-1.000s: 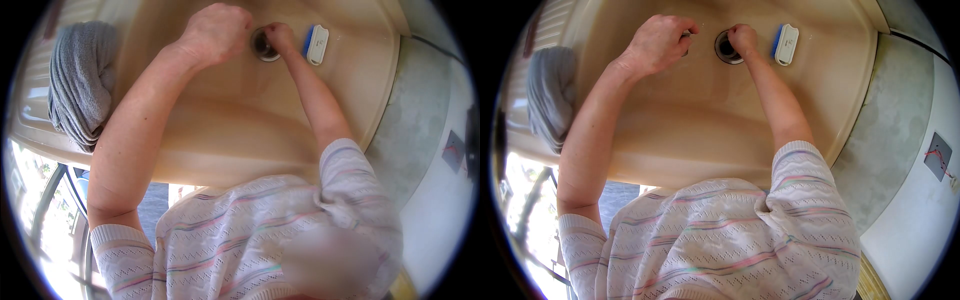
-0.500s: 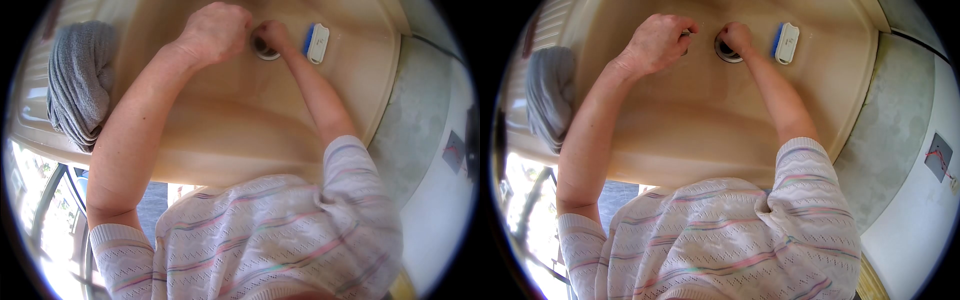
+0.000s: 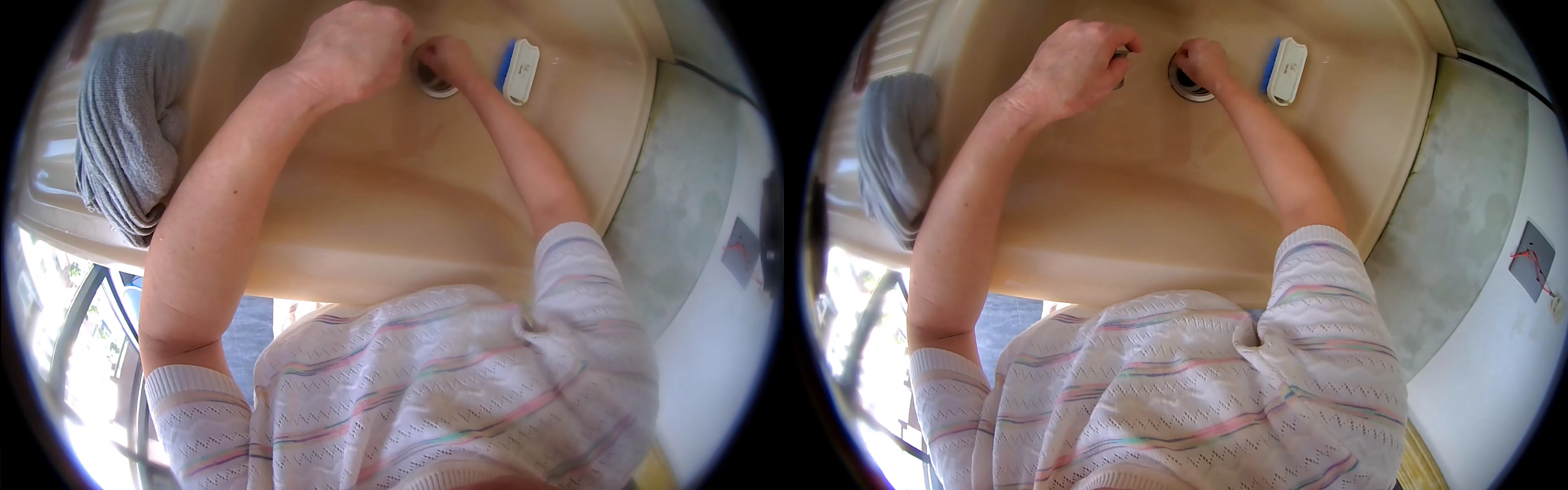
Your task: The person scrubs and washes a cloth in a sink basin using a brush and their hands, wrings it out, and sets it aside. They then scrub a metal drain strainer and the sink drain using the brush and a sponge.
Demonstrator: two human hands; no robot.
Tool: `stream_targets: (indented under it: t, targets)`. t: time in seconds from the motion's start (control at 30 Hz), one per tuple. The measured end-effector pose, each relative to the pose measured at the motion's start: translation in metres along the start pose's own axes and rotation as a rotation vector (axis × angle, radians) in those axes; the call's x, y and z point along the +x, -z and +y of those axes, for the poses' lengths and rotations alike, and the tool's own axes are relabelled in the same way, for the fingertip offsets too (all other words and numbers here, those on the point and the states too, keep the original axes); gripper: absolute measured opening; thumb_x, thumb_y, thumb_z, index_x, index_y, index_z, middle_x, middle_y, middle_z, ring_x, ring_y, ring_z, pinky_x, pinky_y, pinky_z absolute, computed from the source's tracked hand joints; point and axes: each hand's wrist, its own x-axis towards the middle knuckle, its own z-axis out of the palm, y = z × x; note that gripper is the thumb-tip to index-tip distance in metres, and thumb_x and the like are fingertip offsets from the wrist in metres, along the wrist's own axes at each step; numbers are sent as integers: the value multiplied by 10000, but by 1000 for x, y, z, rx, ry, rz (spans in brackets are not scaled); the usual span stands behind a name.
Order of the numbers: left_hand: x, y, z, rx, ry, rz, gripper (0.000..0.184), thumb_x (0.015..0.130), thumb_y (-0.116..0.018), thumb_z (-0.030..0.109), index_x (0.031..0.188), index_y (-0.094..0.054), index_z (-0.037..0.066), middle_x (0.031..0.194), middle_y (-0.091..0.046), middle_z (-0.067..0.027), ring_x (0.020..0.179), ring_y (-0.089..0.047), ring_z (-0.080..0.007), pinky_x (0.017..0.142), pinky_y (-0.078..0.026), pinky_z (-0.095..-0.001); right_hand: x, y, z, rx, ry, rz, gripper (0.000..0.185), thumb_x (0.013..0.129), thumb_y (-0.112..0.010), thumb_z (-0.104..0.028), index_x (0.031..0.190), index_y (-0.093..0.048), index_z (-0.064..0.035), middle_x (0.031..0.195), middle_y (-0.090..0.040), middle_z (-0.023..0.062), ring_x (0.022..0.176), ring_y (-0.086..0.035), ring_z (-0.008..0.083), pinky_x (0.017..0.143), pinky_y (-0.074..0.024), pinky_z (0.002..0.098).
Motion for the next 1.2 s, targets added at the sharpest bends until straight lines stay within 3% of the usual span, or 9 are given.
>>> stream_targets:
  t: [0.17, 0.27, 0.47, 0.67, 0.77, 0.87, 0.97, 1.2]
  targets:
    - [0, 0, 1, -16, 25, -5, 210, 766, -493, 82, 932, -609, 28, 807, -618, -137, 802, -581, -290, 748, -462, -383, -4, -7, -7, 12, -47, -10, 172, 712, -531, -183, 750, -653, -69, 750, -620, 131, 676, -584, 312, 642, -476, 393]
    - [1, 0, 2, -24, 38, -6, 210, 767, -493, 82, 934, -609, 31, 811, -619, -135, 806, -581, -290, 753, -462, -382, -12, -6, -6, -25, 56, -80, 174, 710, -528, -183, 746, -649, -64, 745, -617, 133, 677, -582, 312, 637, -473, 390]
    - [0, -1, 2, 12, 31, -13, 209, 773, -493, 83, 941, -607, 34, 814, -621, -130, 808, -583, -283, 764, -464, -378, 0, -5, -2, -15, -13, 68, 169, 703, -531, -184, 740, -649, -68, 745, -619, 124, 682, -575, 310, 637, -462, 390]
    - [0, 1, 3, -9, 61, -27, 212, 780, -489, 88, 950, -606, 39, 806, -620, -127, 807, -585, -275, 761, -466, -372, -14, -4, -12, -53, 54, -82, 167, 706, -525, -179, 741, -649, -72, 743, -620, 120, 683, -579, 311, 636, -468, 393]
    - [-1, 1, 3, 9, 57, -32, 215, 783, -486, 88, 956, -605, 39, 804, -620, -125, 802, -585, -273, 758, -466, -371, -3, -4, -4, -34, 19, 84, 163, 708, -523, -172, 749, -651, -80, 748, -621, 118, 685, -580, 308, 632, -468, 386]
    - [-1, 3, 7, -11, 89, -48, 218, 785, -483, 88, 960, -603, 38, 802, -619, -124, 798, -585, -272, 752, -465, -371, 0, -8, -2, -51, -15, 28, 162, 710, -524, -175, 746, -652, -83, 752, -624, 115, 685, -582, 305, 629, -467, 383]
    - [-1, 3, 8, -41, 103, -53, 219, 785, -483, 87, 961, -604, 38, 799, -618, -127, 791, -585, -272, 744, -467, -372, -7, -14, 4, -93, 162, -66, 161, 709, -525, -174, 743, -651, -80, 752, -623, 115, 687, -585, 304, 630, -470, 381]
    - [-2, 4, 5, -6, 72, -32, 220, 781, -483, 89, 957, -605, 34, 780, -614, -134, 768, -586, -276, 730, -468, -375, -2, -7, -2, -27, 38, 4, 156, 707, -527, -164, 746, -651, -77, 755, -620, 119, 695, -583, 304, 635, -469, 380]
